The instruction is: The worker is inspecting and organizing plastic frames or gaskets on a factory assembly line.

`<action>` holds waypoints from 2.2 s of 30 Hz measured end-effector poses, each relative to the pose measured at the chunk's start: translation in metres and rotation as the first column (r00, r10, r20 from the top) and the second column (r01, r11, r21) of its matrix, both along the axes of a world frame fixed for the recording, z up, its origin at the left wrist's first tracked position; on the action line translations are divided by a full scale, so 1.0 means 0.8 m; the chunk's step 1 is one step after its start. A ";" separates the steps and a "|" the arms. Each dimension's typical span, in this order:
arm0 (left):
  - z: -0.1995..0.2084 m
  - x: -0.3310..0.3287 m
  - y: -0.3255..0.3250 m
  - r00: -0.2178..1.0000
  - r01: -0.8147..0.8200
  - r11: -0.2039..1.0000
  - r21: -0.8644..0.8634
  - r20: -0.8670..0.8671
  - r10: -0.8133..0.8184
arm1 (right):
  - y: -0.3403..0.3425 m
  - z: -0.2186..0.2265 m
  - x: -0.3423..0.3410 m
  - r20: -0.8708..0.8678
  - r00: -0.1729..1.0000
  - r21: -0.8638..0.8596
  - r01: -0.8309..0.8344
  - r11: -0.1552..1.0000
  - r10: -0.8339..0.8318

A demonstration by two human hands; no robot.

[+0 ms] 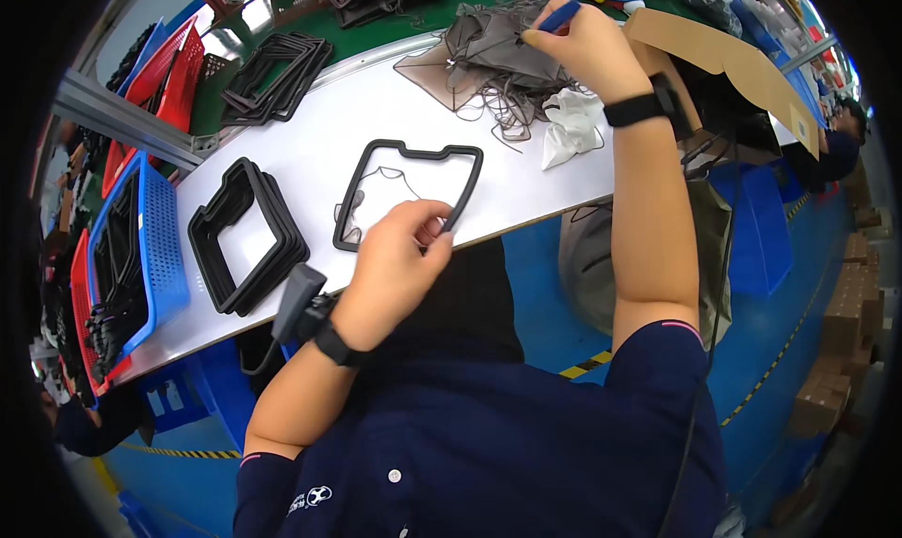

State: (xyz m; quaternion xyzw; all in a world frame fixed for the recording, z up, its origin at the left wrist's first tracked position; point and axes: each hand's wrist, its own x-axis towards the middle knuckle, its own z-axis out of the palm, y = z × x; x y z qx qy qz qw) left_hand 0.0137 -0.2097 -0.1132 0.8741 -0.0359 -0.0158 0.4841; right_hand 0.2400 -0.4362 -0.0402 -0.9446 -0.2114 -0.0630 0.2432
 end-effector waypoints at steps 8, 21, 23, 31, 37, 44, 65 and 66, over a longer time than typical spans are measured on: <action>0.073 -0.035 0.095 0.979 -0.201 0.693 -0.692 -0.163 0.122 | 0.114 -0.029 -0.185 -0.104 0.833 0.887 -0.169 0.430 0.544; 0.025 -0.076 0.129 0.917 -0.376 0.559 -0.739 -0.209 0.341 | 0.166 -0.064 -0.201 -0.032 0.876 0.718 -0.314 0.621 0.480; 0.015 -0.084 0.133 0.906 -0.388 0.531 -0.754 -0.207 0.368 | 0.126 -0.072 -0.126 0.142 0.963 0.648 -0.267 0.713 0.231; -0.014 -0.115 0.123 0.906 -0.413 0.453 -0.790 -0.308 0.290 | -0.094 -0.094 0.249 0.423 0.755 0.241 0.439 0.866 -0.501; -0.013 -0.127 0.106 0.867 -0.499 0.470 -0.728 -0.422 0.266 | 0.005 -0.114 0.214 0.152 0.988 -0.063 -0.025 0.998 0.035; -0.021 -0.114 0.106 0.866 -0.493 0.576 -0.653 -0.430 0.254 | 0.084 -0.043 -0.030 0.489 0.862 0.072 -0.193 0.978 0.134; -0.014 -0.144 0.111 0.915 -0.344 0.775 -0.530 -0.003 0.404 | 0.187 0.050 -0.268 -0.419 0.695 0.739 -0.112 0.664 0.584; -0.009 -0.141 0.109 0.887 -0.338 0.768 -0.544 0.091 0.454 | 0.182 0.068 -0.271 -0.400 0.687 0.758 -0.124 0.640 0.607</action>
